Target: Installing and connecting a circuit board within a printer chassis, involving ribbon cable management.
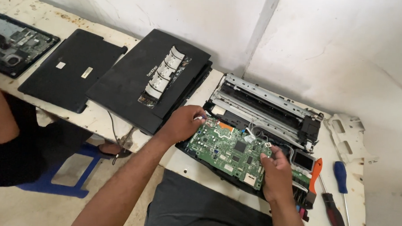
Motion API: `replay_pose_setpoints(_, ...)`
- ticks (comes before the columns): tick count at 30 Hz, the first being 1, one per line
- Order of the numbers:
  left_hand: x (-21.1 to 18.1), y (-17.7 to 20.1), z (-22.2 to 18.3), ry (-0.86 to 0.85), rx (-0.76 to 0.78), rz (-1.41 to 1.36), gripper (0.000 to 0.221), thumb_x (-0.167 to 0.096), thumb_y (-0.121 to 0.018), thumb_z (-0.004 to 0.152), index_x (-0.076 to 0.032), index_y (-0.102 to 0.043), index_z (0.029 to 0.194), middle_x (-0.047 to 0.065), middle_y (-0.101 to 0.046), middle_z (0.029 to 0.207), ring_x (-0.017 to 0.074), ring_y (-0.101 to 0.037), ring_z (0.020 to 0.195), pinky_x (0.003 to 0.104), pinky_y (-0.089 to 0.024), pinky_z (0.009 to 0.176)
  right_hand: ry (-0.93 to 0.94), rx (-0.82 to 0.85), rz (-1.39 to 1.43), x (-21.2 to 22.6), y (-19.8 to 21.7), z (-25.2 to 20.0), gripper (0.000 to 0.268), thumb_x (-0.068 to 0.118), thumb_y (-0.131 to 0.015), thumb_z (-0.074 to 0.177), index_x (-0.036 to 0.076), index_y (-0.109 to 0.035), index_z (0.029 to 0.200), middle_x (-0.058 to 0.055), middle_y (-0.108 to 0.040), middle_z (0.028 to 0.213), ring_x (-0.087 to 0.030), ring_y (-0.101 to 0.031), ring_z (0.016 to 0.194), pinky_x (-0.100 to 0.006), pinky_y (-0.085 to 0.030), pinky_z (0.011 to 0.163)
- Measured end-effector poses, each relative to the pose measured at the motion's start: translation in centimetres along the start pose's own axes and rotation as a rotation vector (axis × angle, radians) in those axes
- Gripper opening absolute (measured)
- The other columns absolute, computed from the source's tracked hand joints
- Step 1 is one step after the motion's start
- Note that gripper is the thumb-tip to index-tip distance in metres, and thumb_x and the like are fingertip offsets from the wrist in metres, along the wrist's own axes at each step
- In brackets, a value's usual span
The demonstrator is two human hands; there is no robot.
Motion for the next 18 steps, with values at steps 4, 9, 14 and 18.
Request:
replay_pose_setpoints(4,0.0,-0.3,-0.6,-0.02,0.057,0.01,0.024,-0.021,-0.062,0.102,-0.012,-0.069,0.124,0.012,-0.067,0.134,0.034,-0.062,0.129,0.055,-0.058,0.108,-0.065,-0.041,-0.131,2.3,-0.7,-2.9,0.06,0.021,-0.061,0.098,0.009,-0.048,0.156,-0.011,-0.065,0.104,-0.026,-0.064,0.115,-0.041,-0.044,0.112)
replay_pose_setpoints(9,0.4,-0.3,-0.7,-0.092,0.049,0.093,0.028,-0.012,-0.065,0.098,-0.013,-0.068,0.126,0.012,-0.067,0.128,0.0361,-0.064,0.118,0.059,-0.059,0.1,0.065,-0.006,-0.224,3.2,-0.5,-2.0,0.063,0.024,-0.067,0.093,0.003,-0.053,0.15,-0.015,-0.074,0.12,-0.024,-0.069,0.112,-0.037,-0.054,0.1)
replay_pose_setpoints(14,-0.9,0.5,-2.7,-0.086,-0.072,0.095,0.037,-0.015,-0.076,0.092,-0.012,-0.065,0.128,0.012,-0.063,0.129,0.0308,-0.059,0.119,0.051,-0.047,0.102,-0.009,0.08,-0.29,4.0,-0.5,-3.5,0.078,0.015,-0.071,0.087,0.014,-0.04,0.158,-0.021,-0.048,0.156,-0.034,-0.05,0.144,-0.048,-0.046,0.115)
replay_pose_setpoints(18,-4.1,1.9,-10.0,0.454,-0.359,-0.16,0.082,-0.038,-0.08,0.084,-0.023,-0.044,0.156,0.006,-0.047,0.156,0.0274,-0.049,0.141,0.05,-0.044,0.115,0.055,0.009,-0.23,2.7,-0.1,-2.7,0.076,0.008,-0.075,0.083,0.014,-0.047,0.153,-0.02,-0.056,0.15,-0.033,-0.055,0.14,-0.046,-0.048,0.114)
Point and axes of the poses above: each hand's wrist, its own z-axis towards the middle knuckle, its own y-axis out of the back of the hand, x = y × z, the point moved 6 cm from there along z, towards the middle knuckle
